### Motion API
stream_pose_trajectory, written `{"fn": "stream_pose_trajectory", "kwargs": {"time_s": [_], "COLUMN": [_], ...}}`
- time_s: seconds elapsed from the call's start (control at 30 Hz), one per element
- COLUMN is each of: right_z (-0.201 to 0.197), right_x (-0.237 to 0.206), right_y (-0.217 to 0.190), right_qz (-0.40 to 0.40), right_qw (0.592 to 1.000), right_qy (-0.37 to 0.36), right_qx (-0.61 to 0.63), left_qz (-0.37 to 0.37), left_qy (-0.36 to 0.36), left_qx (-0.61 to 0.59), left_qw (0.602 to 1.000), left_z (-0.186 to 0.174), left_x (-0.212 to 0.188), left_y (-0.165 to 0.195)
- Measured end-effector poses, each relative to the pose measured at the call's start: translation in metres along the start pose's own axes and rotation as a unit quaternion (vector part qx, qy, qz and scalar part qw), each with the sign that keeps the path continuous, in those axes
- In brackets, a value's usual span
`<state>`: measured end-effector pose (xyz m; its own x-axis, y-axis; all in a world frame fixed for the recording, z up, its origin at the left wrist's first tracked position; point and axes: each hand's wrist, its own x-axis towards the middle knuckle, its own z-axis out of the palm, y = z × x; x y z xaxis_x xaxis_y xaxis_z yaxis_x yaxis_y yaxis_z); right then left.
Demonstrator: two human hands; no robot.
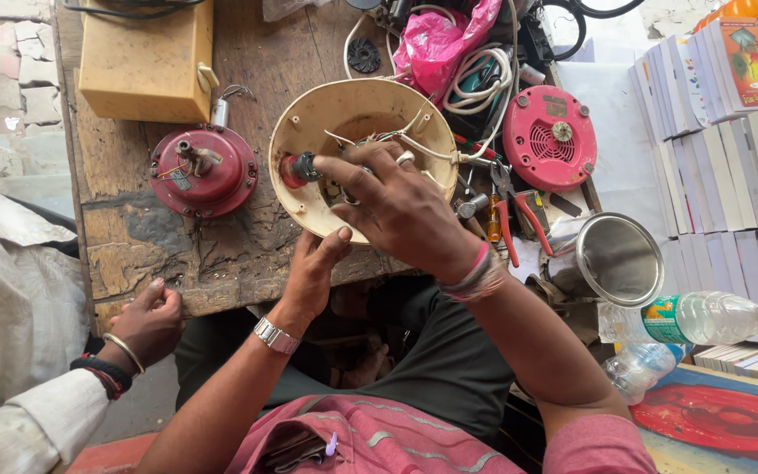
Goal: The person holds a disassembled ceiling fan housing and uses a screwdriver to adjust internal wiring and components. They repeatedly tighten and loosen a small black switch or capacitor while manipulating several colored wires inside the unit.
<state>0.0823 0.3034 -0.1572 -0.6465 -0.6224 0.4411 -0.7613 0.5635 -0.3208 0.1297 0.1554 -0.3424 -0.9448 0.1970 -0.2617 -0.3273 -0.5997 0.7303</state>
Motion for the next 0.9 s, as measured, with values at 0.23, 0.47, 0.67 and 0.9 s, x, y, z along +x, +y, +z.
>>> {"fn": "stream_pose_trajectory", "kwargs": {"time_s": [0.23,0.47,0.67,0.9], "right_z": [0.003,0.001,-0.002,0.003], "right_x": [-0.007,-0.007,-0.009,-0.01], "right_y": [-0.002,-0.001,0.001,-0.005], "right_qz": [0.037,0.027,-0.002,-0.002], "right_qw": [0.994,0.998,0.997,0.994], "right_qy": [-0.059,-0.041,0.011,0.012], "right_qx": [-0.083,0.048,0.081,-0.111], "left_qz": [0.007,0.008,0.007,0.009], "left_qy": [-0.005,-0.005,-0.004,0.001], "left_qx": [0.003,0.009,0.02,-0.017], "left_qw": [1.0,1.0,1.0,1.0], "left_z": [0.003,0.007,0.009,0.016], "left_x": [-0.004,-0.007,-0.009,-0.011], "left_y": [-0.003,-0.004,-0.002,-0.004]}}
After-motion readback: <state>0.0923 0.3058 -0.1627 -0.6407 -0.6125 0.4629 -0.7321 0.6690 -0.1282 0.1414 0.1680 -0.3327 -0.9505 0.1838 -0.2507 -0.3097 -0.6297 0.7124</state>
